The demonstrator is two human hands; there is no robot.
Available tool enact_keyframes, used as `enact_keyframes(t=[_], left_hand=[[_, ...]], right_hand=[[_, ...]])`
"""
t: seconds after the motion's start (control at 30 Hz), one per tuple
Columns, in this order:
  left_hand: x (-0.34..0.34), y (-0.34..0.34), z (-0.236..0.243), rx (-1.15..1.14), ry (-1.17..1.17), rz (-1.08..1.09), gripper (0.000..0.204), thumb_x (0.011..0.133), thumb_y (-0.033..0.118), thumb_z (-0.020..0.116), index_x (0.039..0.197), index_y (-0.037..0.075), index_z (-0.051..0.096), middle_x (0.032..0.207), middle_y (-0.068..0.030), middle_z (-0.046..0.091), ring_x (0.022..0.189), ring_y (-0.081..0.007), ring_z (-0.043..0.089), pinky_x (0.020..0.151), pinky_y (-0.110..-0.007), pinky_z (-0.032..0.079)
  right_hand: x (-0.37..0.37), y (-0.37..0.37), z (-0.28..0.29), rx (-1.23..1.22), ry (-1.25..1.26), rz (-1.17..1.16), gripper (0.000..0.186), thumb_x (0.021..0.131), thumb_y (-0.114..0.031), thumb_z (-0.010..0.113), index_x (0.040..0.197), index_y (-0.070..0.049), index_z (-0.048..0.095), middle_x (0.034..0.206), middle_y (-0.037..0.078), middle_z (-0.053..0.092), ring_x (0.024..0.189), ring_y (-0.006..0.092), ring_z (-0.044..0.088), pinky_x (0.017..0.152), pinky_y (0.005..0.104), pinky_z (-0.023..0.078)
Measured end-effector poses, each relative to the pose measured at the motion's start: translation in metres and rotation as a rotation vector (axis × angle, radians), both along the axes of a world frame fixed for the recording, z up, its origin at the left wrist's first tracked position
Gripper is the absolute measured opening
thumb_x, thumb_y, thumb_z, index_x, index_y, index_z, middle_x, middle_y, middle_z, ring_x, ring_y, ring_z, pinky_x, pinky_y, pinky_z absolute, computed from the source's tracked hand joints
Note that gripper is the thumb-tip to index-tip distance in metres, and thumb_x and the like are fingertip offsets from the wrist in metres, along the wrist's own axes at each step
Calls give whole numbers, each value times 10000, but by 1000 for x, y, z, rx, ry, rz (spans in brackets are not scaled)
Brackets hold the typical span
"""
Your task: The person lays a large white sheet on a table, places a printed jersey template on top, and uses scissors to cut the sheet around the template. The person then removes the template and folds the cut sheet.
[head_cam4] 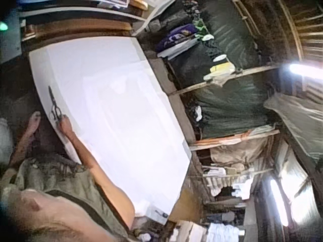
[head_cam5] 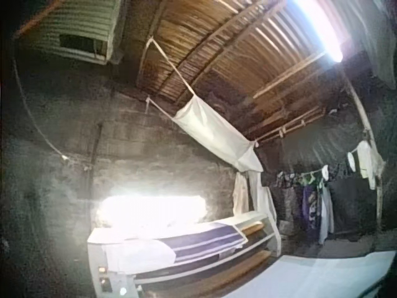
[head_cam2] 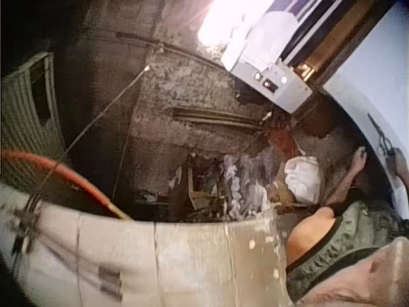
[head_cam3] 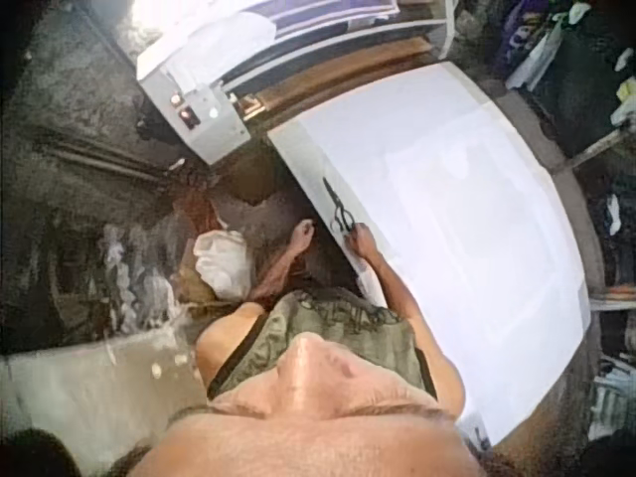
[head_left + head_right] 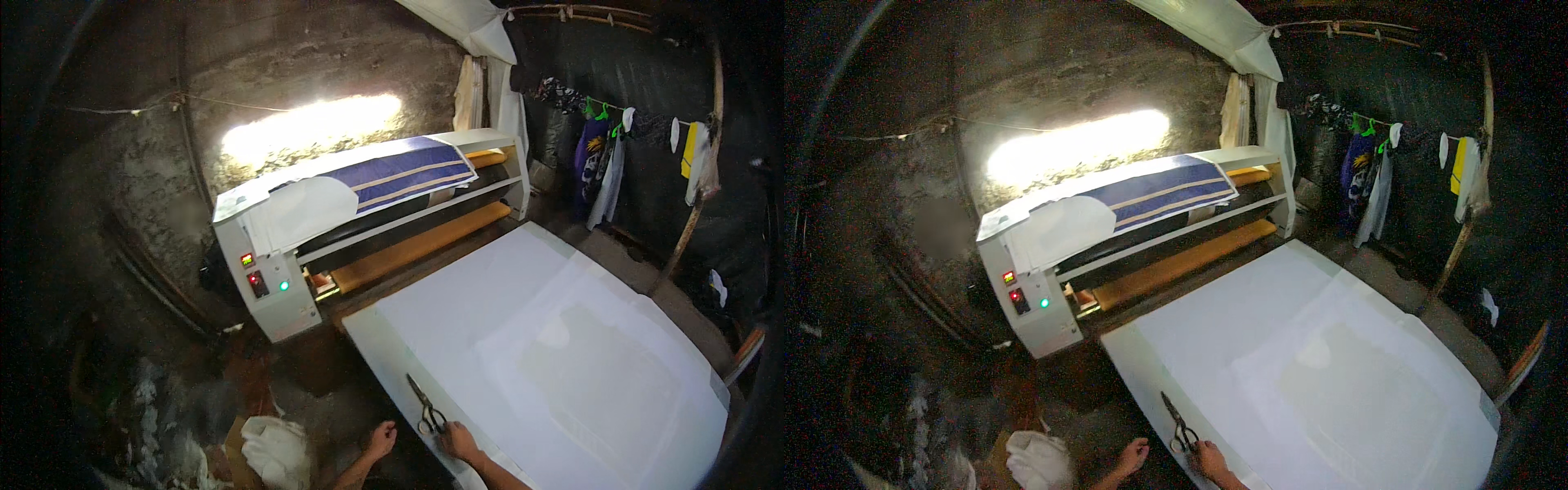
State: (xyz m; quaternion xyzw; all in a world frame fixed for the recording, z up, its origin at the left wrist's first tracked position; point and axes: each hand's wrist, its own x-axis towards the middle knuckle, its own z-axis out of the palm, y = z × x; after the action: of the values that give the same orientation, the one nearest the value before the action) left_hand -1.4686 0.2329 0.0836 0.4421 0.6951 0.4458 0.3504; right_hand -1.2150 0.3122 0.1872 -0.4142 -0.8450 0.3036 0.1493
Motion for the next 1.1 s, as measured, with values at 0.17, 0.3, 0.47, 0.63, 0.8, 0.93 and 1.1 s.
enact_keyframes(t=[0.17,0.3,0.47,0.63,0.8,0.93,1.1], left_hand=[[-60,144,58,328,517,-193,411,869,165,594,1227,-16,504,1157,-207,577,1121,-341,525,964,-427,415],[-114,242,86,280,496,-314,468,835,186,597,1251,0,487,1300,-223,468,1212,-388,429,1017,-469,350],[-144,328,103,167,820,-526,535,851,247,587,1313,16,446,1413,-194,365,1286,-354,359,1039,-488,312],[-170,328,95,71,921,-574,528,891,350,524,1357,119,438,1467,-159,311,1351,-305,274,1079,-508,229],[-199,307,91,106,899,-504,572,883,391,519,1386,144,401,1494,-142,273,1369,-307,237,1097,-499,182],[-229,277,90,59,856,-437,543,854,348,566,1338,126,460,1450,-157,319,1352,-331,248,1085,-562,156],[-263,240,82,-22,707,-333,474,858,316,579,1280,110,513,1422,-171,343,1332,-363,270,1069,-587,178]], right_hand=[[-44,13,5,-62,-266,-164,336,806,-302,640,1024,-52,585,964,210,604,930,378,584,815,456,488],[-80,13,20,-111,-392,-279,360,818,-335,614,1046,-58,579,989,199,599,958,377,589,814,455,494],[-95,21,34,-137,-390,-401,364,805,-300,615,1090,-78,579,1022,193,598,955,370,590,842,454,481],[-95,34,38,-83,-434,-464,317,790,-333,629,1043,-144,660,974,139,650,949,351,597,855,431,478],[-103,54,38,-183,-572,-464,325,792,-377,618,975,-111,657,895,160,661,825,363,621,720,462,499],[-102,71,27,-127,-488,-264,286,769,-349,609,896,-99,667,778,182,662,725,388,623,641,482,500],[-92,82,17,-361,-291,-112,231,785,-336,641,829,-111,666,666,135,657,541,250,640,479,371,510]])
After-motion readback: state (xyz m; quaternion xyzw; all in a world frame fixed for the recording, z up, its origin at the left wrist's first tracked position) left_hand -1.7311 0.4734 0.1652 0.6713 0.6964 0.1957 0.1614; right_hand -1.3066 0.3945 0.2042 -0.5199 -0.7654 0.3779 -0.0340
